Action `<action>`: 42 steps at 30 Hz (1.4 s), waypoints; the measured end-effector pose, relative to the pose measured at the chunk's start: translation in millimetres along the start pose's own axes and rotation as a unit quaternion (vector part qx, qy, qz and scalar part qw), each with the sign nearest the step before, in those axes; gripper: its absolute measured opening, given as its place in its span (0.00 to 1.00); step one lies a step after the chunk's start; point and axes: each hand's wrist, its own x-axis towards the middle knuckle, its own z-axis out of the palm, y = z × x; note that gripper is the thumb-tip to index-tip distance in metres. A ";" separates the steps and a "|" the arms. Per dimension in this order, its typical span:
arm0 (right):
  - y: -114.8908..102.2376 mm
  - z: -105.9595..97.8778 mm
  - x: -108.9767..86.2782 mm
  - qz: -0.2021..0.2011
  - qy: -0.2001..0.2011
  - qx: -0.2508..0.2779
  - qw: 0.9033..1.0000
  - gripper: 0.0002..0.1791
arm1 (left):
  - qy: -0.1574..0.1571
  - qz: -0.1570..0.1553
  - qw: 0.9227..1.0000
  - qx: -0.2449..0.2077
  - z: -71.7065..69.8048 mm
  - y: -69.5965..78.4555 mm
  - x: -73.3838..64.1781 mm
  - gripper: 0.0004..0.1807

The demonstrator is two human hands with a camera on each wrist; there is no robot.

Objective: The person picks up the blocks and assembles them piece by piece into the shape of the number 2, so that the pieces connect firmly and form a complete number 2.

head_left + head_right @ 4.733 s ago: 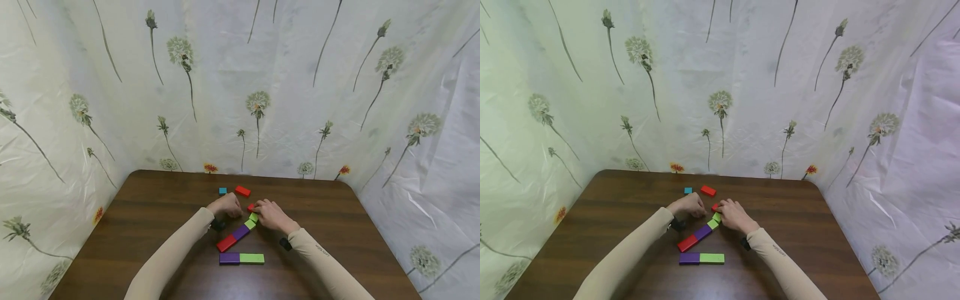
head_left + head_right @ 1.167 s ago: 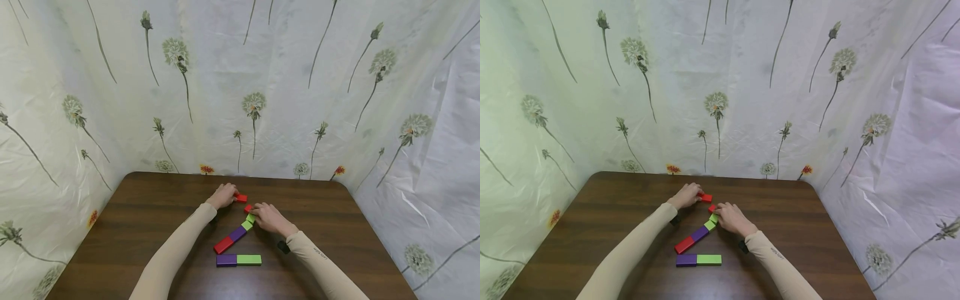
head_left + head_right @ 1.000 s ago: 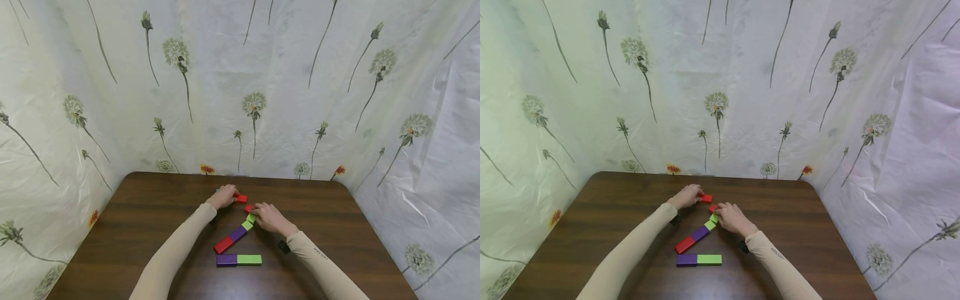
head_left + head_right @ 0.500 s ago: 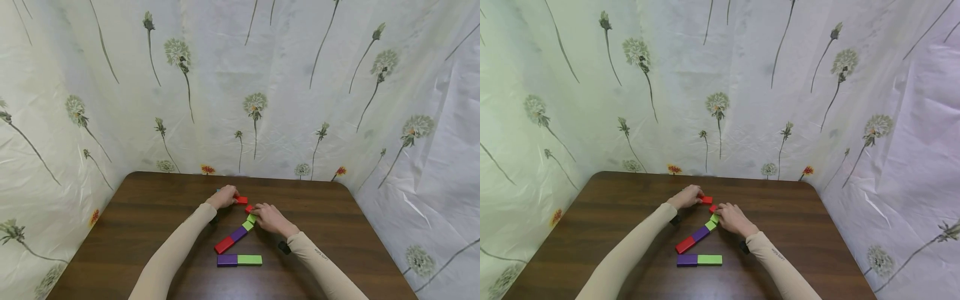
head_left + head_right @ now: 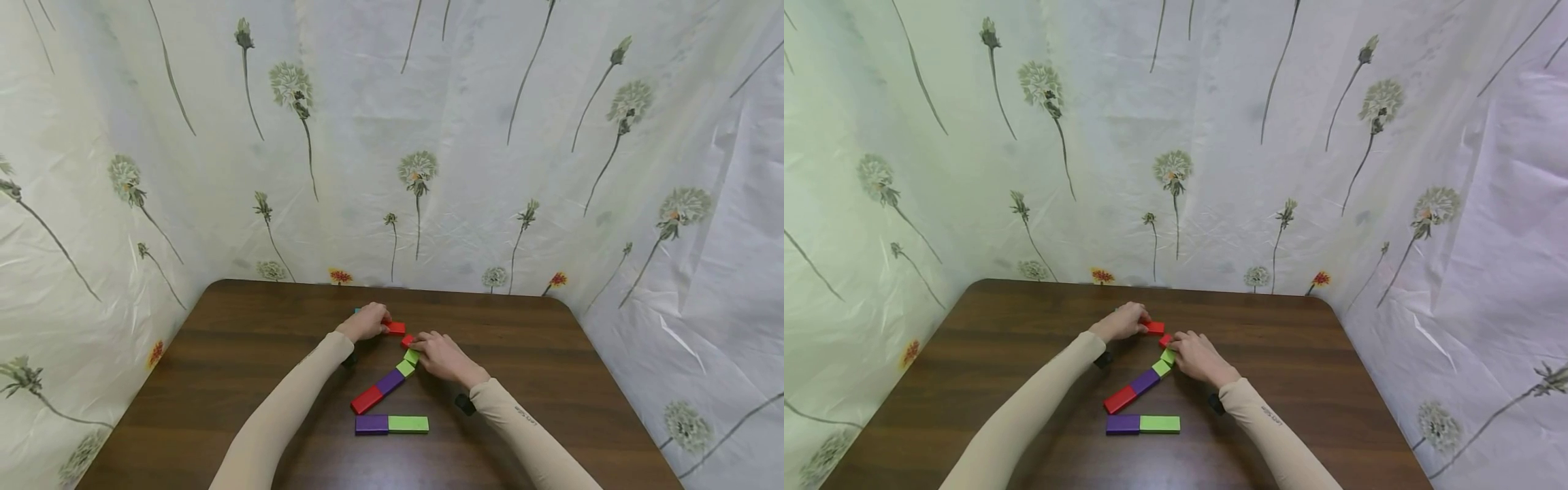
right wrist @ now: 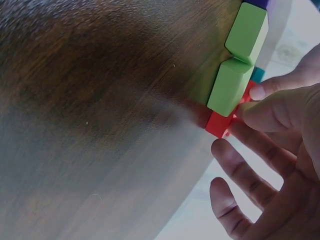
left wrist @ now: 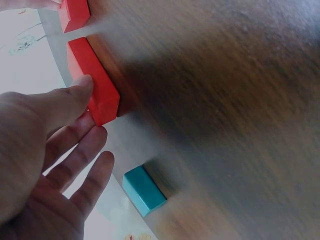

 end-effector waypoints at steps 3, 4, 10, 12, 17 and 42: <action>0.4 0.1 0.1 0.000 -0.001 0.000 1.000 0.17 | 0.000 0.001 1.000 -0.002 -0.2 0.6 -0.2 0.13; 0.5 0.3 0.1 0.000 -0.001 -0.001 1.000 0.17 | -0.001 0.001 1.000 -0.002 -0.5 0.9 -0.4 0.13; 0.9 -0.9 0.1 -0.004 0.004 0.005 1.000 0.16 | -0.007 0.001 1.000 -0.002 -2.9 1.6 0.6 0.13; 0.9 -1.8 0.1 -0.004 0.003 0.005 1.000 0.17 | -0.006 0.004 1.000 0.001 -2.9 1.3 1.6 0.13; 1.4 -2.7 0.5 -0.004 0.002 0.006 1.000 0.17 | -0.006 0.008 1.000 0.001 -2.2 1.7 2.6 0.12; 0.6 1.0 0.1 -0.004 0.005 0.009 1.000 0.16 | -0.022 0.003 1.000 -0.016 -3.8 5.1 -1.6 0.12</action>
